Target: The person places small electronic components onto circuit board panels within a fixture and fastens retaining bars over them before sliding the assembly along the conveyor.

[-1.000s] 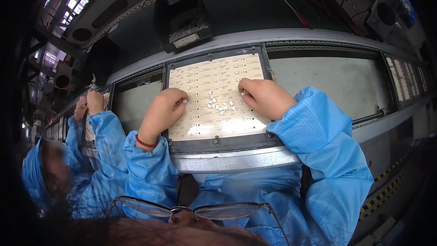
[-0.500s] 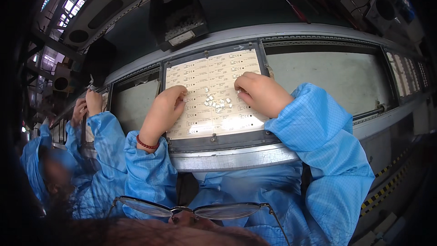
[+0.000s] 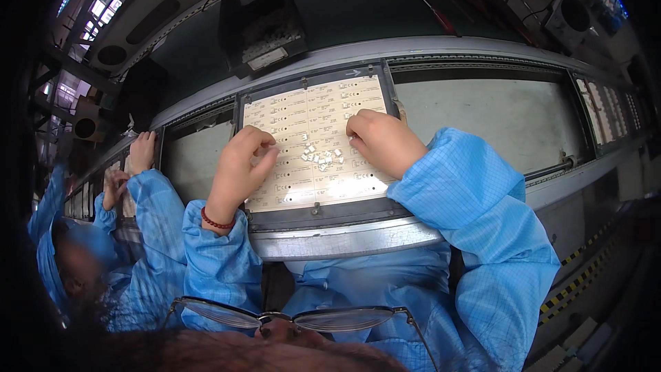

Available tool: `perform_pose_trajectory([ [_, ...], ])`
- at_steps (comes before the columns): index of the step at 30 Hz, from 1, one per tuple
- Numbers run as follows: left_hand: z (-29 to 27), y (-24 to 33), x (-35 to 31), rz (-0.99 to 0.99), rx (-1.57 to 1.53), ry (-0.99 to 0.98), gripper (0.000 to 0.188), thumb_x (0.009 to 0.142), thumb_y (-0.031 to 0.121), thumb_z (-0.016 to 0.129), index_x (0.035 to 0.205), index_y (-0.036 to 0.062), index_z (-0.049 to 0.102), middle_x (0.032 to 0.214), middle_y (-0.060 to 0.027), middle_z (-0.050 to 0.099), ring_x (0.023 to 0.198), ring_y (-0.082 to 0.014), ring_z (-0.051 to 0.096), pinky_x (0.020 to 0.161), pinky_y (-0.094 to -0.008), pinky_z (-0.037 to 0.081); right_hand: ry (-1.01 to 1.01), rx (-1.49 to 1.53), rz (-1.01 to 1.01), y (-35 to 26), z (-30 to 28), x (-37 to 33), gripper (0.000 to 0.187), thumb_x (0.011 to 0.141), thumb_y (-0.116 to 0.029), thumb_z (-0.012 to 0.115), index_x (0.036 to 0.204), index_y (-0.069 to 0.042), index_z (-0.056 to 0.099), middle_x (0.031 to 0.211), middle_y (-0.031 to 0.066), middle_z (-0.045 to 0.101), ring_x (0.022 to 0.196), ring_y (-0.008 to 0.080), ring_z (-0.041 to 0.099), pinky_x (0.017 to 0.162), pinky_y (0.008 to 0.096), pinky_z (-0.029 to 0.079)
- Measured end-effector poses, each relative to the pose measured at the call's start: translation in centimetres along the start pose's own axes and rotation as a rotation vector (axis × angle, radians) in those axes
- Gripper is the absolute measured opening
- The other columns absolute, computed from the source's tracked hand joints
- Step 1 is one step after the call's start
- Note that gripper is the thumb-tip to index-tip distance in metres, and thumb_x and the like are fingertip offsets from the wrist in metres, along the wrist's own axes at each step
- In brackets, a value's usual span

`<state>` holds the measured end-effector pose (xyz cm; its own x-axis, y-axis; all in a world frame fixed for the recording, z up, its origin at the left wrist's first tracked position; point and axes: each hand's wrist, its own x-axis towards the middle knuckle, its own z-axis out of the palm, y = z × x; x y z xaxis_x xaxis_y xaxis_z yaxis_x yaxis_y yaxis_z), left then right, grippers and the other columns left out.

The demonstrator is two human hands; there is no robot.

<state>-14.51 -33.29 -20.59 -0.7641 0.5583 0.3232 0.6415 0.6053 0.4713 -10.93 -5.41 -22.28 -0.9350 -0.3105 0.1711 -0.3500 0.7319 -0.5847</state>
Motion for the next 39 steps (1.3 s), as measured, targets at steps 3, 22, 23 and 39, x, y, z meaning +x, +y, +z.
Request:
perform_pose_trajectory([
  [3,0.6,0.5,0.1,0.011,0.001,-0.020,0.017,0.078,0.005,0.069,0.092,-0.0012,0.063,0.087,-0.0128,0.061,0.083,-0.0299,0.062,0.071,-0.0363,0.051,0.012,-0.038,-0.025,-0.1,0.2,0.0,0.011,0.086,-0.010,0.064,0.093,-0.001,0.064,0.093,0.0139,0.063,0.090,0.0319,0.062,0.082,0.0382,0.051],
  [22,3.5,1.9,0.7,0.064,0.028,-0.047,0.013,0.077,0.005,0.068,0.089,0.0012,0.065,0.086,-0.0133,0.063,0.087,-0.0330,0.060,0.081,-0.0409,0.048,-0.055,-0.049,-0.177,-1.6,0.3,-1.2,0.024,0.081,-0.013,0.068,0.103,-0.003,0.063,0.095,0.0131,0.061,0.092,0.0329,0.060,0.082,0.0396,0.050],
  [23,3.5,1.8,0.7,0.064,0.027,-0.046,0.013,0.077,0.005,0.068,0.089,0.0012,0.065,0.086,-0.0133,0.063,0.087,-0.0330,0.060,0.081,-0.0409,0.048,-0.064,-0.051,-0.186,-1.7,0.4,-1.2,0.024,0.081,-0.012,0.068,0.102,-0.003,0.063,0.095,0.0131,0.060,0.092,0.0330,0.060,0.082,0.0398,0.050],
  [39,1.1,0.2,0.3,0.031,0.083,0.099,0.010,0.081,0.001,0.064,0.091,-0.0006,0.066,0.089,-0.0142,0.062,0.084,-0.0334,0.061,0.075,-0.0395,0.050,-0.055,0.007,-0.142,-1.6,0.1,-1.1,0.021,0.083,-0.011,0.067,0.100,-0.002,0.061,0.094,0.0147,0.062,0.091,0.0331,0.061,0.082,0.0395,0.051],
])
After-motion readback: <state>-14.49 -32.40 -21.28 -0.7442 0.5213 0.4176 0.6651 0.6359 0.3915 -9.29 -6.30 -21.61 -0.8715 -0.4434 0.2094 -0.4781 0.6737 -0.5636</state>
